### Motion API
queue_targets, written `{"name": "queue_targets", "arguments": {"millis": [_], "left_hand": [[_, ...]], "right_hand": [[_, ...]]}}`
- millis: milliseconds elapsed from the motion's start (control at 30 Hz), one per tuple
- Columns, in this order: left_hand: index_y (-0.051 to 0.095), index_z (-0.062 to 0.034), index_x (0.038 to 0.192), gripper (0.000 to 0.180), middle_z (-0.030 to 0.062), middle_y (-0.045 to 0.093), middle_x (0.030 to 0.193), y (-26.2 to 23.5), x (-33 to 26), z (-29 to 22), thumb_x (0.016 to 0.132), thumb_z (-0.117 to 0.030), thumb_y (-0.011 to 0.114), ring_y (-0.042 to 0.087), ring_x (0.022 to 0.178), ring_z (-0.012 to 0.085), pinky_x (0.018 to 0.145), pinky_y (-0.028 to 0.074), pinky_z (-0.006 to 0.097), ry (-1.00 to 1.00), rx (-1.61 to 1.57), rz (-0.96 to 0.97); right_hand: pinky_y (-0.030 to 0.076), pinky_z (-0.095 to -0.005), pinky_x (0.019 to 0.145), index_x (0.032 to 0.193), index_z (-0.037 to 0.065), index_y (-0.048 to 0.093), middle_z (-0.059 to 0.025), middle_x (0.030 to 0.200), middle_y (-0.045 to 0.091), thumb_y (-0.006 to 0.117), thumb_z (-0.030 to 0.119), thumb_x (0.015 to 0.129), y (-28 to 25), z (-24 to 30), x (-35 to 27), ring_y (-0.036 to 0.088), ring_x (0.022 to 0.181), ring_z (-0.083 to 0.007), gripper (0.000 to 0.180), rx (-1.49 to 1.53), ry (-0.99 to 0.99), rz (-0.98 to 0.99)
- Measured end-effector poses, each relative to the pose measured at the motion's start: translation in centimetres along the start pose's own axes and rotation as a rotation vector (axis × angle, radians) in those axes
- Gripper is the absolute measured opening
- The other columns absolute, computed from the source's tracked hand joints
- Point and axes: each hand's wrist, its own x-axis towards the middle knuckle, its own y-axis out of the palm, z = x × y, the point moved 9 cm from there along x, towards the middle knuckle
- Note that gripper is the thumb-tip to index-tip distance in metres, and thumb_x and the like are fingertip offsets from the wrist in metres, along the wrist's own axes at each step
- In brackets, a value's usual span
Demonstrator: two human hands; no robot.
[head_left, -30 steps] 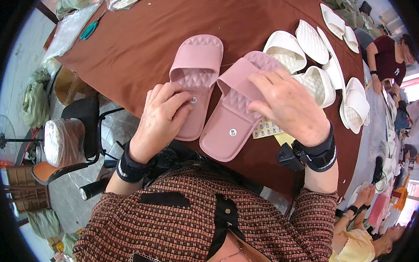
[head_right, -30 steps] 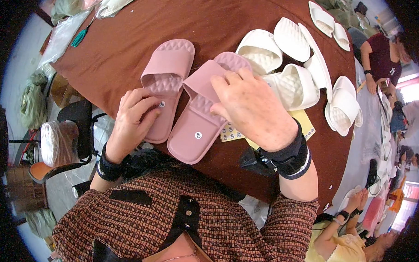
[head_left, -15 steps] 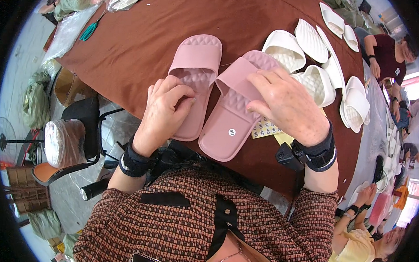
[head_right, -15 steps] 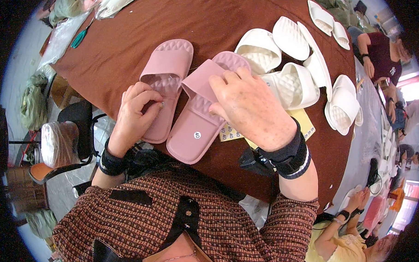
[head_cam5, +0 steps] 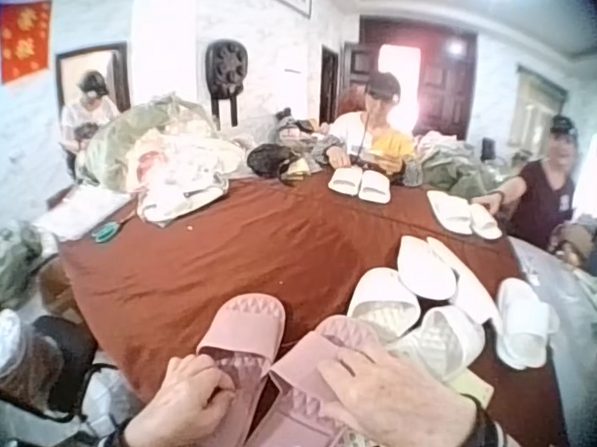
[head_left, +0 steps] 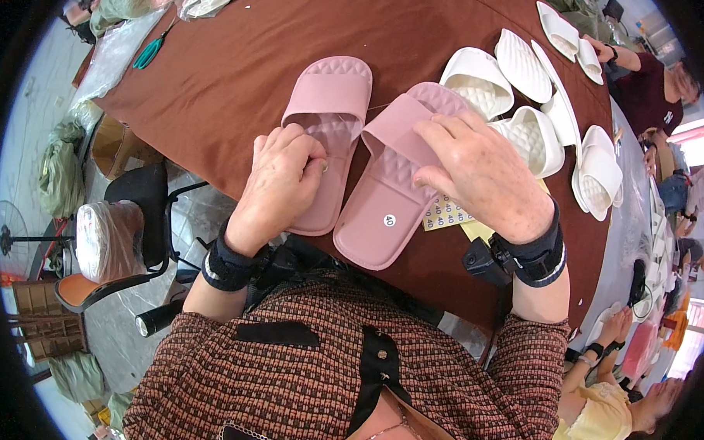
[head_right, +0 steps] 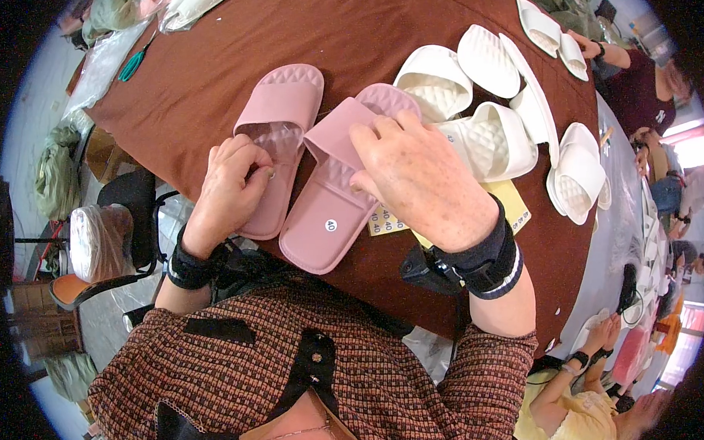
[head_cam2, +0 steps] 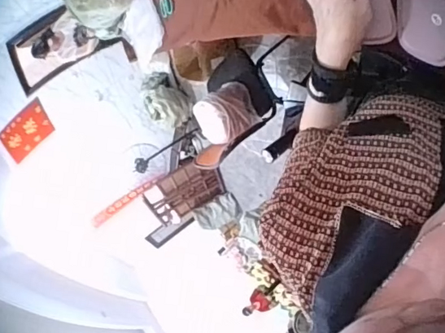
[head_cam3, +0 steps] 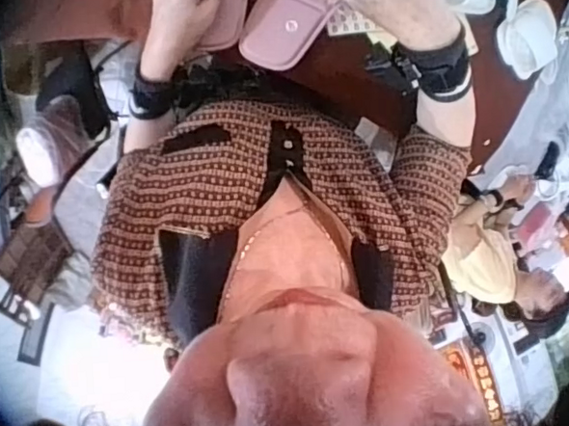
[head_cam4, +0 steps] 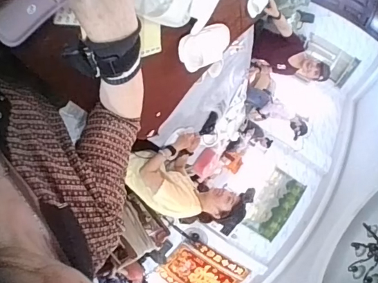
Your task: Inspecting and labeling white and pink slippers at a manufacturing table.
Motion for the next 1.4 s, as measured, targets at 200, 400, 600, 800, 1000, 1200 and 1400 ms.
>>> {"name": "queue_targets", "arguments": {"millis": [200,400,600,800,1000,1200,1400], "left_hand": [[0.064,-0.0074,0.086,0.005,0.0075,0.058,0.089,-0.1,-0.1,0.3,0.081,-0.006,0.062,0.055,0.091,0.0278,0.082,0.038,0.037,0.02,-0.023,-0.008],[0.063,-0.0037,0.087,0.007,0.0101,0.059,0.087,-0.6,-0.3,0.1,0.08,-0.005,0.063,0.057,0.089,0.0308,0.081,0.042,0.038,0.044,-0.054,-0.01],[0.063,-0.0041,0.085,0.006,0.0097,0.058,0.085,-0.4,0.1,-0.3,0.08,-0.006,0.065,0.055,0.088,0.0303,0.081,0.041,0.037,0.049,-0.012,0.043],[0.06,-0.0043,0.083,0.003,0.0105,0.057,0.086,-0.3,0.1,-1.2,0.081,-0.006,0.061,0.053,0.085,0.031,0.08,0.04,0.04,0.1,0.1,0.014],[0.059,-0.004,0.084,0.002,0.0112,0.056,0.087,-0.2,0.0,-1.2,0.083,-0.006,0.059,0.053,0.086,0.0323,0.08,0.04,0.039,0.111,0.113,0.013],[0.065,-0.0049,0.091,0.01,0.0094,0.059,0.091,-0.6,-0.3,0.0,0.082,-0.004,0.06,0.055,0.09,0.0302,0.083,0.04,0.038,0.065,-0.006,0.027],[0.065,-0.0049,0.088,0.008,0.0085,0.059,0.088,-0.9,-0.2,-0.6,0.08,-0.005,0.065,0.056,0.087,0.0293,0.081,0.042,0.037,0.098,0.019,0.016]], "right_hand": [[0.048,-0.0403,0.09,0.112,0.002,0.057,-0.0143,0.107,0.062,0.075,0.02,0.076,-0.2,0.0,-0.1,0.056,0.105,-0.0327,0.044,0.008,-0.005,-0.019],[0.048,-0.0406,0.09,0.112,0.003,0.057,-0.0142,0.107,0.062,0.075,0.02,0.076,0.0,-0.1,-0.1,0.056,0.104,-0.0324,0.043,0.009,0.009,0.003],[0.047,-0.0405,0.091,0.112,0.003,0.057,-0.014,0.109,0.062,0.074,0.02,0.076,0.0,-0.1,0.0,0.056,0.106,-0.0323,0.043,0.012,0.003,-0.008],[0.047,-0.0407,0.091,0.111,0.003,0.057,-0.0136,0.109,0.062,0.074,0.02,0.076,0.1,-0.2,-0.1,0.055,0.107,-0.0327,0.043,0.01,0.013,0.008],[0.047,-0.0403,0.091,0.112,0.002,0.057,-0.0139,0.107,0.062,0.074,0.02,0.076,0.1,-0.2,-0.1,0.055,0.106,-0.0327,0.043,0.014,0.007,0.0],[0.047,-0.0397,0.091,0.112,0.002,0.058,-0.0146,0.105,0.062,0.074,0.019,0.076,0.2,-0.2,-0.2,0.056,0.105,-0.0324,0.043,0.014,-0.007,-0.02],[0.052,-0.0397,0.08,0.093,0.001,0.059,-0.0143,0.092,0.063,0.075,0.021,0.077,-0.4,0.2,-0.2,0.059,0.096,-0.032,0.03,0.017,-0.069,-0.117]]}}
